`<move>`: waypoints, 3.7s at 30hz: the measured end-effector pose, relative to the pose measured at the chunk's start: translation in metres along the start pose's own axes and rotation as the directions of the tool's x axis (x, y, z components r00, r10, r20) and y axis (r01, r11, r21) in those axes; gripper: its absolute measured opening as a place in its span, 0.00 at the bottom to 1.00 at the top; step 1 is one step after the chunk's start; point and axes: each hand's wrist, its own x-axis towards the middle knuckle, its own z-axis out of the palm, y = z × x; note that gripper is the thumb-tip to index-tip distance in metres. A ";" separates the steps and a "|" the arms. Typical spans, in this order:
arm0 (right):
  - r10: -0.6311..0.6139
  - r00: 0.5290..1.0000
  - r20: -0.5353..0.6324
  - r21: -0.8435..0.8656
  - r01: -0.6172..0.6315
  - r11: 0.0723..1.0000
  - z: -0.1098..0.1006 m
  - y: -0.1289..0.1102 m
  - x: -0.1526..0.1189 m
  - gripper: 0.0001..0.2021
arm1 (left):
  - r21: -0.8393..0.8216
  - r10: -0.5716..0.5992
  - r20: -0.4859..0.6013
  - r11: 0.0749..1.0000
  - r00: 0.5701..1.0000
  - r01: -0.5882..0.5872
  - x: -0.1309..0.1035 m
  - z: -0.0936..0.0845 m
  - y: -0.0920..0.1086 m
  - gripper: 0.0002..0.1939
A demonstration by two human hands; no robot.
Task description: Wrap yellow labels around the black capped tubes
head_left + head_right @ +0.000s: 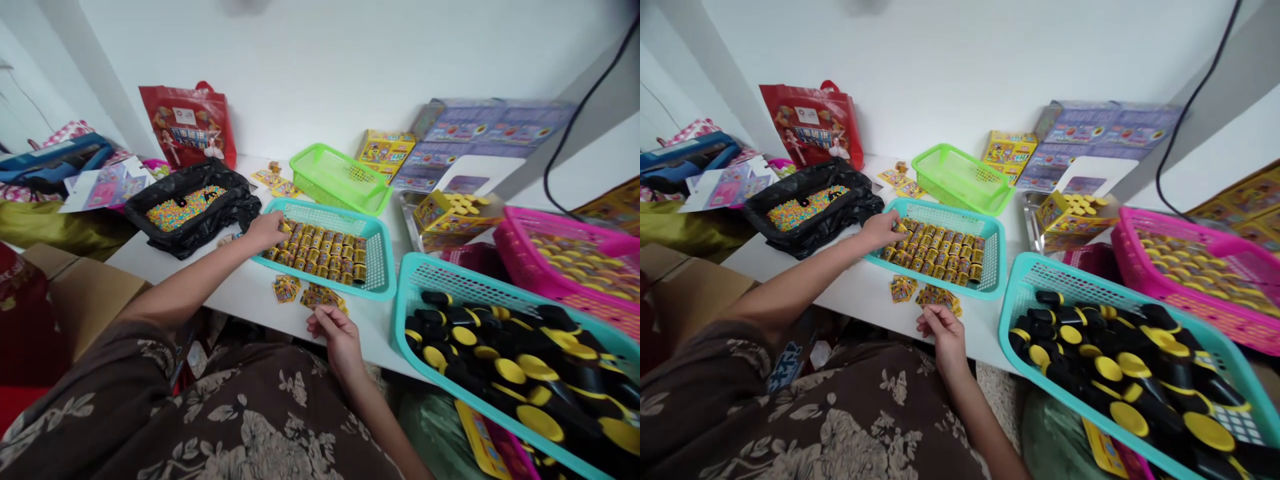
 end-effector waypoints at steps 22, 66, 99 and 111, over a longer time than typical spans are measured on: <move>0.026 0.999 0.028 -0.024 -0.026 0.999 -0.005 0.002 0.005 0.14 | 0.567 -0.025 0.285 0.810 0.958 -0.148 0.021 -0.013 0.015 0.21; 0.028 0.999 0.045 -0.095 -0.024 0.995 -0.010 0.004 0.006 0.13 | 0.259 -0.275 -0.117 0.919 0.954 0.297 -0.105 0.038 -0.089 0.20; -0.258 0.955 0.144 -0.490 0.295 0.820 -0.002 0.005 0.006 0.13 | -0.595 -0.205 0.062 0.778 0.977 0.202 -0.118 0.086 -0.029 0.06; -0.431 0.766 0.477 -0.655 0.636 0.407 0.029 0.010 0.024 0.11 | -0.836 -0.357 0.090 0.480 0.930 0.266 -0.133 0.076 -0.032 0.16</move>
